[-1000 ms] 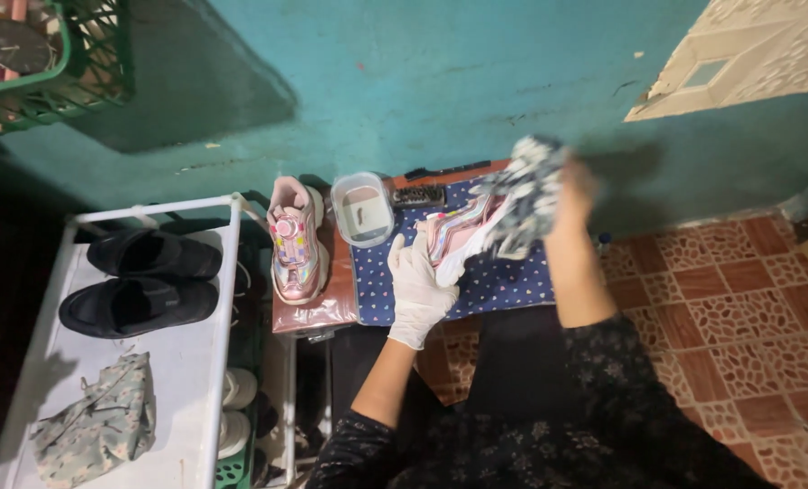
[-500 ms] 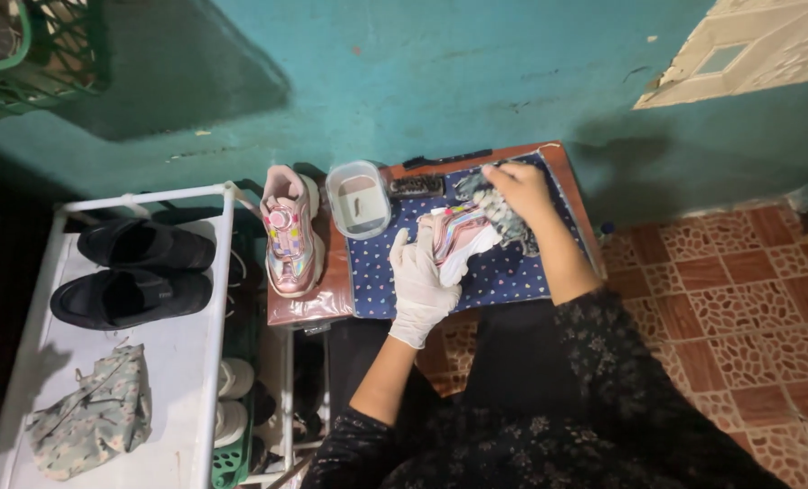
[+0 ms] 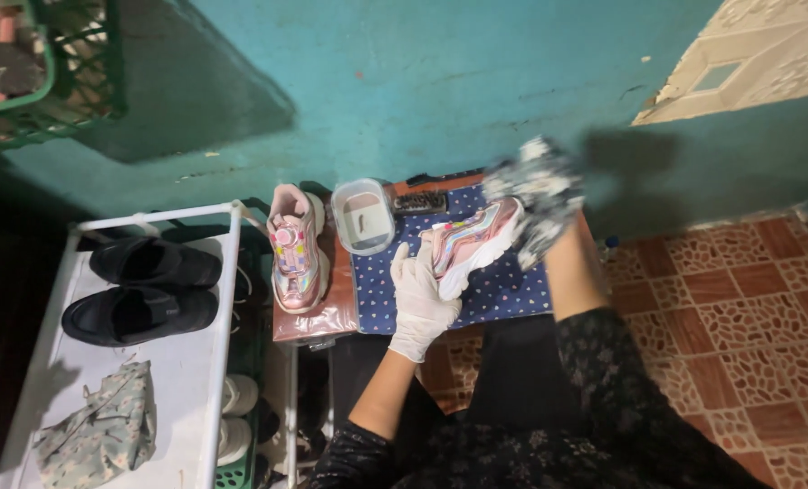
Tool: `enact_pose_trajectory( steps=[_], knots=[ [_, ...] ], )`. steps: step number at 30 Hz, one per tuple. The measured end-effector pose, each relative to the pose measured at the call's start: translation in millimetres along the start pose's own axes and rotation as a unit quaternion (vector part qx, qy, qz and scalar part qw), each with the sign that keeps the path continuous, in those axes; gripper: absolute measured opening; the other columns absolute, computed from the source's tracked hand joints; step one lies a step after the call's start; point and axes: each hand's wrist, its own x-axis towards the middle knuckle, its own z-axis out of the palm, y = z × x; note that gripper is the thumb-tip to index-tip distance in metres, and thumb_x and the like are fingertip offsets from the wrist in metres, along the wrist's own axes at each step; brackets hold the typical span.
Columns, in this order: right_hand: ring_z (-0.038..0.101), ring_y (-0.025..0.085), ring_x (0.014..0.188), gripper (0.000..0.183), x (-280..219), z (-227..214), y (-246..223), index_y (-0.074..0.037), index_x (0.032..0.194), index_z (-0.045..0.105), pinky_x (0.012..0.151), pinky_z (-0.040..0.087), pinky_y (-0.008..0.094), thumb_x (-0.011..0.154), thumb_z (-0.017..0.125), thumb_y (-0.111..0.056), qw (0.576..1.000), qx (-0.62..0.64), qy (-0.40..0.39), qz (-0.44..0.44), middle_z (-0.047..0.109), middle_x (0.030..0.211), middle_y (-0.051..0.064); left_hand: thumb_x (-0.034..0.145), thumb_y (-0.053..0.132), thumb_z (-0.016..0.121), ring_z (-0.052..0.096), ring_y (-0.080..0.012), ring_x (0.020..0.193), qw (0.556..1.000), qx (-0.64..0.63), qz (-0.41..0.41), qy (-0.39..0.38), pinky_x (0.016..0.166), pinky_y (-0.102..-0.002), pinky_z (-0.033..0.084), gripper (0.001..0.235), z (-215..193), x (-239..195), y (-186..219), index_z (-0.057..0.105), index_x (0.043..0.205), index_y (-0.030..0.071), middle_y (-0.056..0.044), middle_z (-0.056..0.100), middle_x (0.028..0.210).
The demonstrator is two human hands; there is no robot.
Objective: The person is cleaning a pink and white sneaker with a patterned cloth. They wipe the upper, sides, and sole of the shoe while seated on the floor.
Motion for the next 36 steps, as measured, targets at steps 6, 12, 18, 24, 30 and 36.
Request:
enact_pose_trajectory(
  steps=[6,12,18,24,30,36],
  knots=[
    [0.068,0.016,0.106,0.043,-24,-3,-16,-0.025,0.103,0.079,0.092,0.052,0.03,0.081,0.08,-0.062,0.997,-0.069,-0.017,-0.02,0.073,0.104,-0.001,0.04,0.024,0.091,0.062,-0.0264,0.094,1.0,0.017,-0.009,0.002,0.125,-0.045,0.022,0.114,-6,7,4,0.044,0.14,-0.005,-0.011,0.063,0.102],
    [0.068,0.014,0.106,0.045,-28,11,-23,-0.031,0.104,0.078,0.09,0.053,0.028,0.076,0.081,-0.066,0.991,-0.121,-0.027,-0.05,0.072,0.106,-0.006,0.047,0.03,0.09,0.064,-0.0234,0.091,0.999,-0.007,-0.009,0.031,0.125,-0.043,0.022,0.102,-3,8,4,0.049,0.136,-0.001,-0.009,0.065,0.1],
    [0.068,0.011,0.106,0.048,-39,19,-1,-0.036,0.105,0.077,0.088,0.054,0.026,0.072,0.082,-0.07,0.98,-0.185,-0.038,-0.067,0.07,0.107,-0.011,0.044,0.03,0.09,0.063,-0.0251,0.089,0.999,0.014,0.01,0.047,0.123,-0.046,0.026,0.104,-5,-1,6,0.05,0.135,-0.001,-0.01,0.064,0.102],
    [0.068,0.009,0.107,0.051,-32,4,35,-0.042,0.106,0.076,0.086,0.056,0.024,0.067,0.083,-0.074,0.961,-0.257,-0.038,-0.092,0.069,0.108,-0.017,0.048,0.029,0.089,0.062,-0.0243,0.096,0.999,0.027,-0.024,-0.028,0.126,-0.044,0.018,0.105,-1,0,3,0.045,0.139,-0.002,-0.01,0.065,0.107],
    [0.071,0.01,0.093,0.039,2,29,88,-0.035,0.084,0.077,0.076,0.057,0.024,0.069,0.086,-0.07,0.959,-0.265,-0.024,-0.096,0.068,0.088,-0.018,0.051,0.026,0.089,0.063,-0.0265,0.099,0.997,0.035,-0.057,-0.043,0.126,-0.042,0.017,0.099,-6,5,7,0.048,0.135,-0.004,-0.014,0.066,0.105],
    [0.071,0.015,0.073,0.021,-2,30,57,-0.021,0.076,0.08,0.063,0.053,0.029,0.079,0.086,-0.042,0.995,-0.032,0.093,0.011,0.069,0.063,-0.002,0.037,0.02,0.084,0.064,-0.0217,0.103,0.996,-0.01,-0.079,-0.041,0.128,-0.039,0.013,0.108,-16,10,10,0.047,0.136,-0.002,-0.014,0.067,0.101]
  ],
)
